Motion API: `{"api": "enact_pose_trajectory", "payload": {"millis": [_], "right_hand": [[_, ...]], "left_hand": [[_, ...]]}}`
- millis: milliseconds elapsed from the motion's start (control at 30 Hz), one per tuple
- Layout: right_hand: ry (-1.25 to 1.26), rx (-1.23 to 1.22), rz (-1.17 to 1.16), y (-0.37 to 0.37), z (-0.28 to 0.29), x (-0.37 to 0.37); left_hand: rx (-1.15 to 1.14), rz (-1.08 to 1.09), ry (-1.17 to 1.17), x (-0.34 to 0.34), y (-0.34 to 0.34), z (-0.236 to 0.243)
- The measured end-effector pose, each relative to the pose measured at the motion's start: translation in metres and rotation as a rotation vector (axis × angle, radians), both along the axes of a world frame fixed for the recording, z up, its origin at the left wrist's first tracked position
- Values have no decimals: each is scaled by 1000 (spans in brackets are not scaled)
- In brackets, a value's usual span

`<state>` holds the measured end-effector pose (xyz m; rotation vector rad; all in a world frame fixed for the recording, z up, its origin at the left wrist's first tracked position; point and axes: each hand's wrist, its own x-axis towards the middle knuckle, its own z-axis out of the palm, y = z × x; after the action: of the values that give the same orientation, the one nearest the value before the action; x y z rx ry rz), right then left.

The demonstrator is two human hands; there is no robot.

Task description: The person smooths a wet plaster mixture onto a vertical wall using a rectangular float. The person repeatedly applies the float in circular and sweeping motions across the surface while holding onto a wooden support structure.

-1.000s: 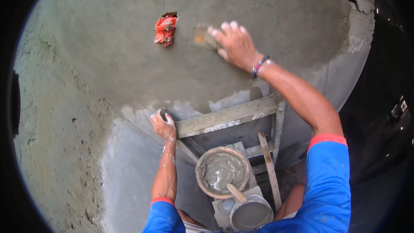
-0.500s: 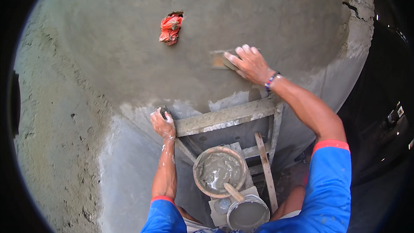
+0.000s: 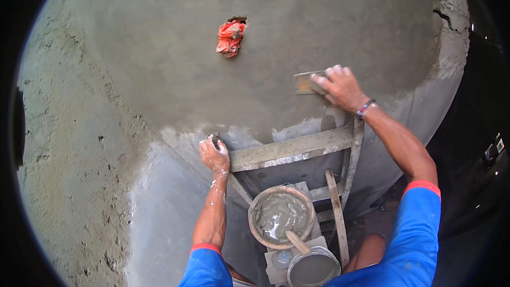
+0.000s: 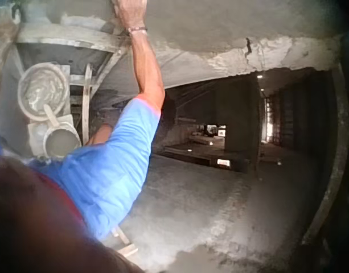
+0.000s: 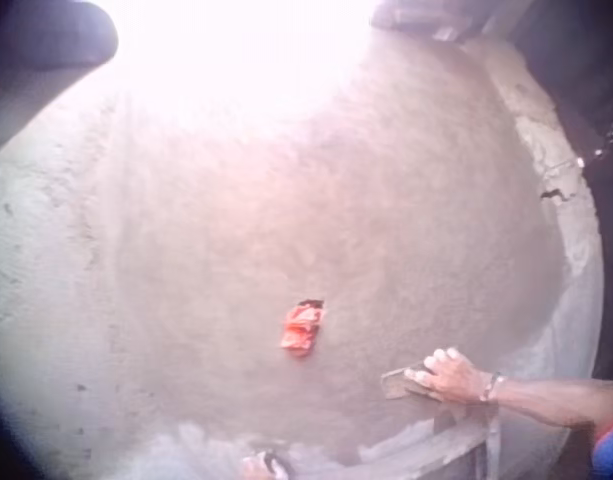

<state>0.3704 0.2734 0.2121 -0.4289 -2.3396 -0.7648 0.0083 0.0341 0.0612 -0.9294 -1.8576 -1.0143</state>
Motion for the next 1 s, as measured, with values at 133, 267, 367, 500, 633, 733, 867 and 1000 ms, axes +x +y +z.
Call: {"api": "enact_pose_trajectory", "payload": {"millis": [133, 267, 367, 500, 633, 733, 867, 1000], "right_hand": [[354, -29, -49, 6, 42, 8], [248, 23, 34, -7, 35, -9], [-2, 25, -29, 6, 13, 22], [48, 75, -32, -2, 33, 11], [140, 16, 60, -15, 27, -15], [-83, 70, -36, 0, 3, 16], [3, 92, -16, -6, 22, 0], [45, 54, 22, -22, 30, -25]], "left_hand": [[22, 38, -8, 4, 5, -3], [30, 23, -23, 1, 4, -4], [12, 14, -55, 3, 4, -7], [18, 14, -36, -1, 6, -3], [32, 3, -40, -2, 1, -2], [10, -4, -46, 2, 2, -3], [10, 4, -35, 2, 4, -2], [36, -7, -10, -3, 1, 1]]}}
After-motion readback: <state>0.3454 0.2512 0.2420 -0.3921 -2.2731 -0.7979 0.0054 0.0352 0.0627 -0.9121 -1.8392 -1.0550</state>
